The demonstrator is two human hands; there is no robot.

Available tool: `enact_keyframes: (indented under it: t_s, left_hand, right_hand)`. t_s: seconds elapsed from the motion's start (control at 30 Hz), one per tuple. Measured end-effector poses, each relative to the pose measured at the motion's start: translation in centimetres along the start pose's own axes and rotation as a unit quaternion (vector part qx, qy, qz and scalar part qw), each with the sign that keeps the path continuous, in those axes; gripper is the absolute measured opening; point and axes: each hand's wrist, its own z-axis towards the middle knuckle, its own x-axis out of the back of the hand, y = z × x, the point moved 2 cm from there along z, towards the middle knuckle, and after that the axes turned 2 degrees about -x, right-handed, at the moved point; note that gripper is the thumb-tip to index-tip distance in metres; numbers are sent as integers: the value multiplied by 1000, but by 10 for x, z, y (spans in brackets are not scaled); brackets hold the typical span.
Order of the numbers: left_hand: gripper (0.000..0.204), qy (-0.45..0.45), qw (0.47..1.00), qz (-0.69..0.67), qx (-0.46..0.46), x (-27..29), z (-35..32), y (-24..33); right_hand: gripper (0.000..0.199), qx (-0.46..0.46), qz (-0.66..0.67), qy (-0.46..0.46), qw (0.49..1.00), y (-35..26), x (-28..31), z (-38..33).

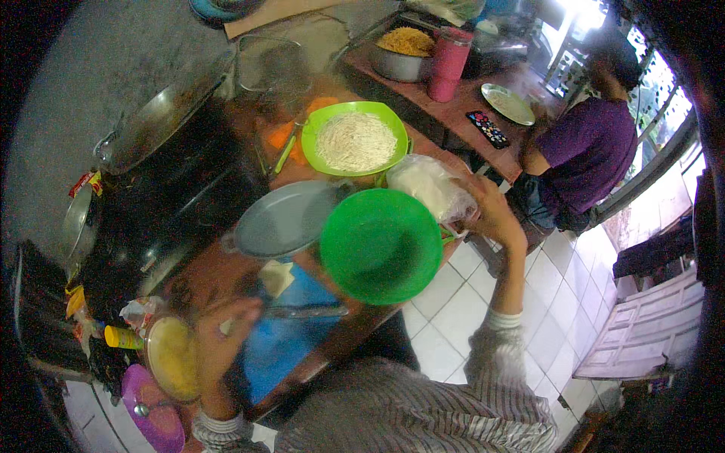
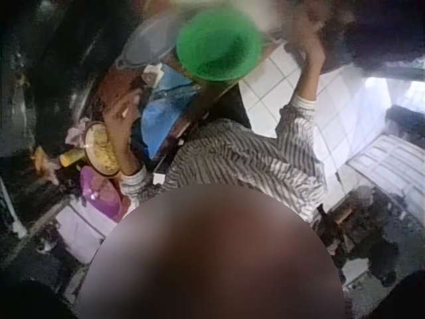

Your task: The person assembles small food parcels by placing a yellow filling onto square wrappers, folding them into triangular shapes, and setting them aside. The process is repeated multiple times using a spoon to transfer filling from a bowl.

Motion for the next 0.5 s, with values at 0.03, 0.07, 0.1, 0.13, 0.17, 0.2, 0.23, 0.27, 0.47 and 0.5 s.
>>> enact_keyframes:
  t_s: [0.03,0.07,0.1,0.13,0.17,0.2,0.23,0.27,0.47,0.5]
  left_hand:
    - [17,-21,999,0,-24,-3,5,7]
    - [17,-39,998,0,-55,-7,9,13]
    - [18,-57,995,1,-87,-11,10,18]
    - [18,-70,993,5,-99,-15,11,21]
    - [19,-82,991,9,-110,-19,9,23]
    - [19,-93,989,10,-118,-22,8,24]
    - [20,-100,986,14,-132,-24,6,23]
    - [20,-107,984,14,-144,-25,4,22]
    - [19,-91,990,-38,-105,-20,-12,7]
    - [18,-82,991,-44,-93,-18,-14,4]
  right_hand:
    - [67,4,-28,-13,999,-2,-5,-1]
    - [77,22,1,-35,999,-4,-11,1]
    - [76,50,-14,-27,998,-6,-16,4]
    - [74,70,-35,-31,996,-7,-23,7]
    - [73,105,-49,-18,993,-8,-28,11]
    - [67,118,-67,-17,991,-6,-32,14]
    - [65,109,-71,-33,991,-3,-37,18]
    - [64,116,-74,-32,990,-3,-42,23]
    - [51,175,10,22,984,13,-52,28]
    - [49,169,43,10,985,17,-51,29]
